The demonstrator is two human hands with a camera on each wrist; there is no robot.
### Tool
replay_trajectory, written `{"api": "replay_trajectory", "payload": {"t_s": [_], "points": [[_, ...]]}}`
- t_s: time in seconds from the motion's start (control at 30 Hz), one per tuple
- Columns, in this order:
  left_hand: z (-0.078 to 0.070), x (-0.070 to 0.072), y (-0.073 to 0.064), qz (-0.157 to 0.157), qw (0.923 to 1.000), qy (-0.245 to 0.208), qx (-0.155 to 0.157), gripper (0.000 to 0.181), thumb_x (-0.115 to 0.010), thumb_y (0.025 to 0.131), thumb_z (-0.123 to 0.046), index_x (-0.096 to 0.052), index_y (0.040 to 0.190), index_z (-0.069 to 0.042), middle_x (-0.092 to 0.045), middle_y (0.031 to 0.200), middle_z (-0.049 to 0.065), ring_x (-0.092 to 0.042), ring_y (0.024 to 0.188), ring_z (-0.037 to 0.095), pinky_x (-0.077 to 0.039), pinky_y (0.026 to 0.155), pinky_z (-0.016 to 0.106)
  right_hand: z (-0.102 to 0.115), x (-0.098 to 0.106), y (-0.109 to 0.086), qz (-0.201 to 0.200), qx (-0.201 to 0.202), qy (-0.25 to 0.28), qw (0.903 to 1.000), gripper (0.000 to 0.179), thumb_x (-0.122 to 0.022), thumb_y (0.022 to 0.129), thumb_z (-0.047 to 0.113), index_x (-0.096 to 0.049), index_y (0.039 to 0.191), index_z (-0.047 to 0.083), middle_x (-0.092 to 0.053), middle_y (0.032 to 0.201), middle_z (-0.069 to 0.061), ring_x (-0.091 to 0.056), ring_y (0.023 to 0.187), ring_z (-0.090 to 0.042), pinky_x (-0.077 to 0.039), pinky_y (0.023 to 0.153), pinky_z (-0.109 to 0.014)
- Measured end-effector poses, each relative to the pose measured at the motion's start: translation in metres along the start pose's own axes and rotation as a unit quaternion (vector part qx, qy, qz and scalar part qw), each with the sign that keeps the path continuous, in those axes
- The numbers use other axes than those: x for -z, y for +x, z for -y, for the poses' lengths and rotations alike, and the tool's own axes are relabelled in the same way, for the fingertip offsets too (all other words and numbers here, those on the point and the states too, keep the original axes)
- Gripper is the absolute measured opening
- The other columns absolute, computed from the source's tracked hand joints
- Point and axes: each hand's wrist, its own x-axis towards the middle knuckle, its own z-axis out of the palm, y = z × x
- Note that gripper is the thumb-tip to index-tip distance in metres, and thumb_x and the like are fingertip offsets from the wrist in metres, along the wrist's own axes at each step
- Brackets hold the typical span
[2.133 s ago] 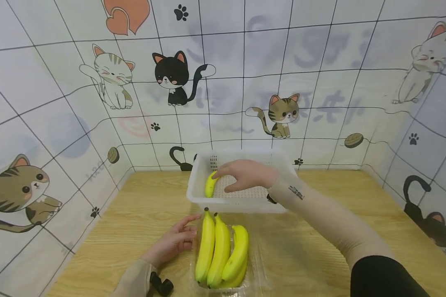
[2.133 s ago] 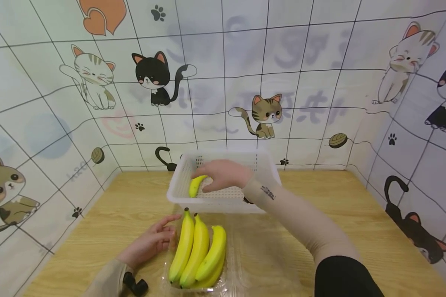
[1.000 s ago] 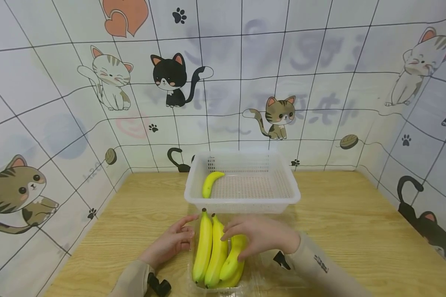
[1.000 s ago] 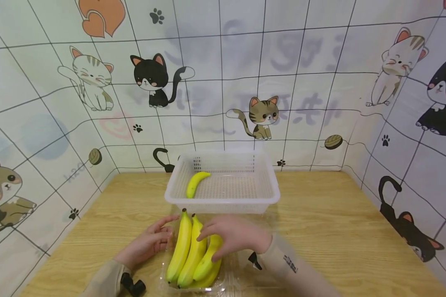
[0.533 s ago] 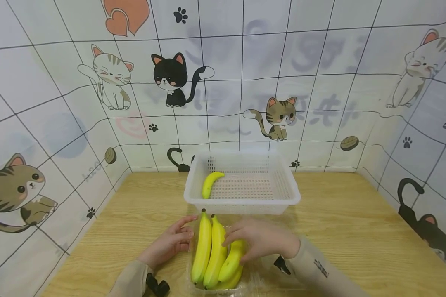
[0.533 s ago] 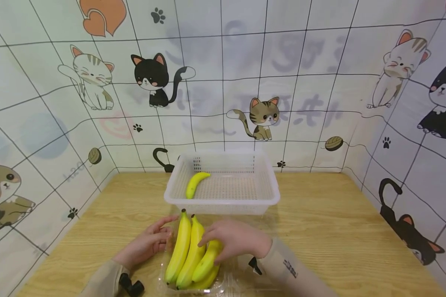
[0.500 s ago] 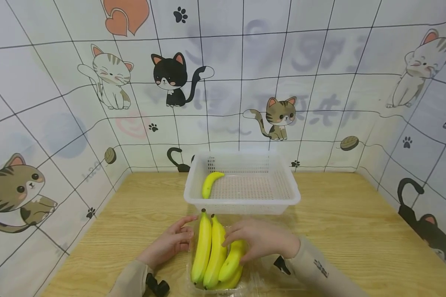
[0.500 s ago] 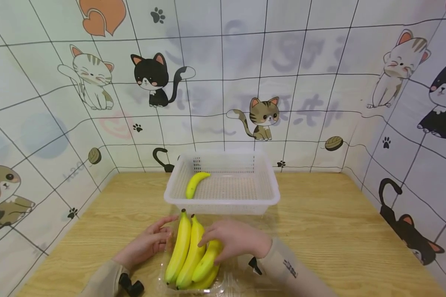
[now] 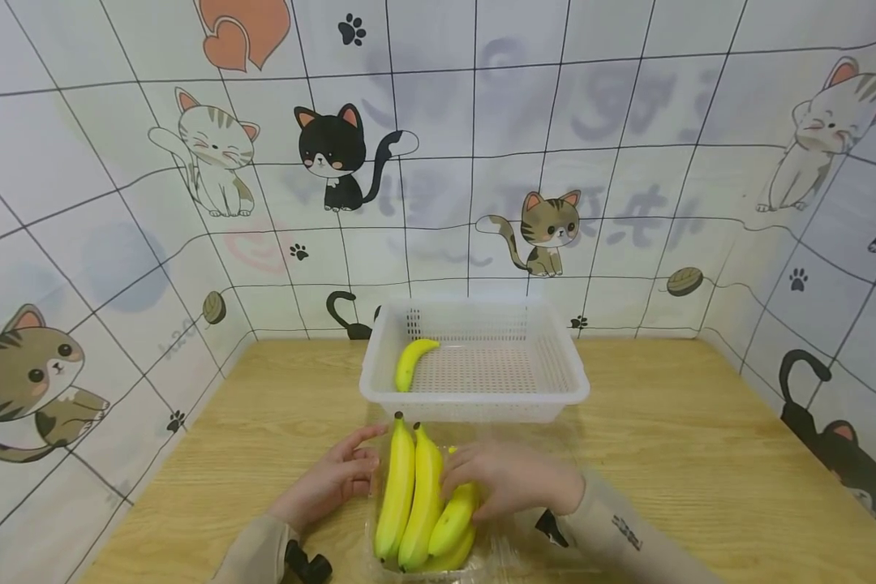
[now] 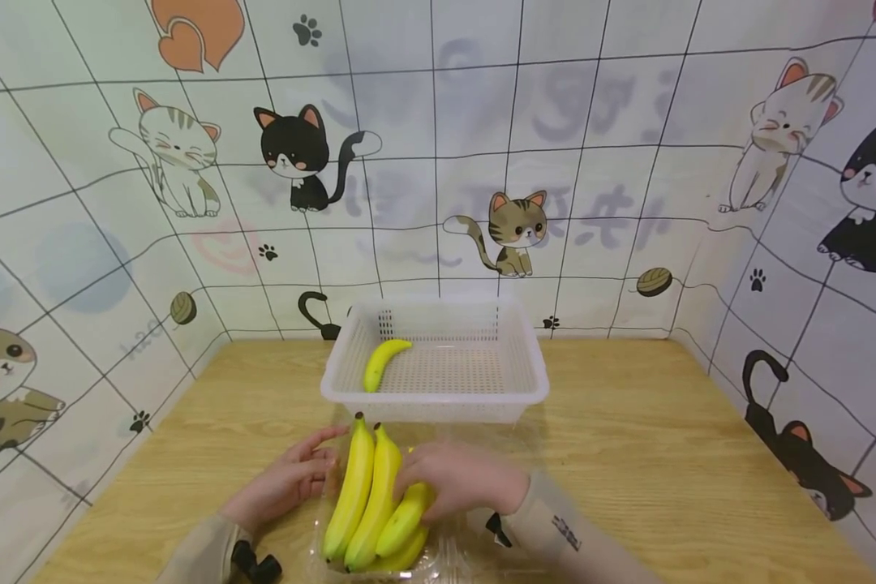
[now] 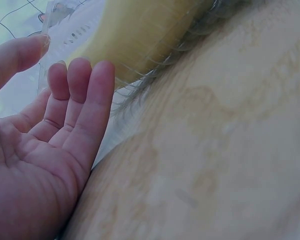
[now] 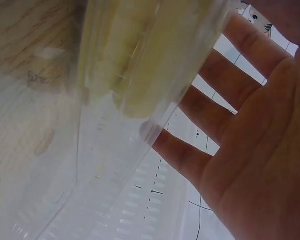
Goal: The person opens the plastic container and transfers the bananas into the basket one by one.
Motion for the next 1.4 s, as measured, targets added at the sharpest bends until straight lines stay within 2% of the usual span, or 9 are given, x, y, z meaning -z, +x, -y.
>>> {"api": "replay_trajectory", "payload": {"t_s": [0.47,0.73,0.97,1.4], "points": [[0.001,0.000,-0.001,-0.007,1.0000,-0.001,0.002,0.062,-0.053,0.098,-0.005,-0.021,0.151,-0.005,-0.049,0.098,0.002,-0.054,0.079,0.010,-0.052,0.076,0.029,-0.001,-0.004,0.002,-0.001,-0.007,0.020,0.9998,0.037,-0.074,0.076,0.015,-0.069,0.112,0.019,-0.062,0.126,0.005,-0.049,0.126,-0.018,-0.036,0.106,-0.031],[0.001,0.000,-0.001,-0.011,0.9999,0.005,0.002,0.061,-0.053,0.098,-0.006,-0.021,0.151,-0.005,-0.048,0.098,0.003,-0.054,0.079,0.010,-0.052,0.076,0.030,-0.002,-0.009,0.002,-0.031,-0.006,0.019,0.9993,0.041,-0.071,0.081,0.017,-0.066,0.122,0.018,-0.061,0.128,0.001,-0.049,0.127,-0.024,-0.035,0.107,-0.035],[0.001,0.001,0.000,-0.005,1.0000,0.003,0.003,0.060,-0.052,0.098,-0.004,-0.022,0.151,-0.006,-0.050,0.099,0.003,-0.054,0.080,0.010,-0.052,0.076,0.029,-0.004,-0.012,0.006,-0.041,-0.006,0.027,0.9988,0.040,-0.070,0.087,0.020,-0.063,0.126,0.016,-0.061,0.128,0.000,-0.049,0.126,-0.020,-0.035,0.107,-0.032],[0.002,0.002,0.001,-0.003,1.0000,0.002,0.001,0.059,-0.051,0.098,-0.003,-0.023,0.150,-0.007,-0.049,0.098,0.002,-0.054,0.079,0.010,-0.052,0.076,0.029,-0.007,-0.018,0.008,-0.065,-0.010,0.012,0.9977,0.044,-0.073,0.082,0.006,-0.064,0.124,0.016,-0.062,0.125,0.002,-0.052,0.122,-0.015,-0.038,0.105,-0.029]]}}
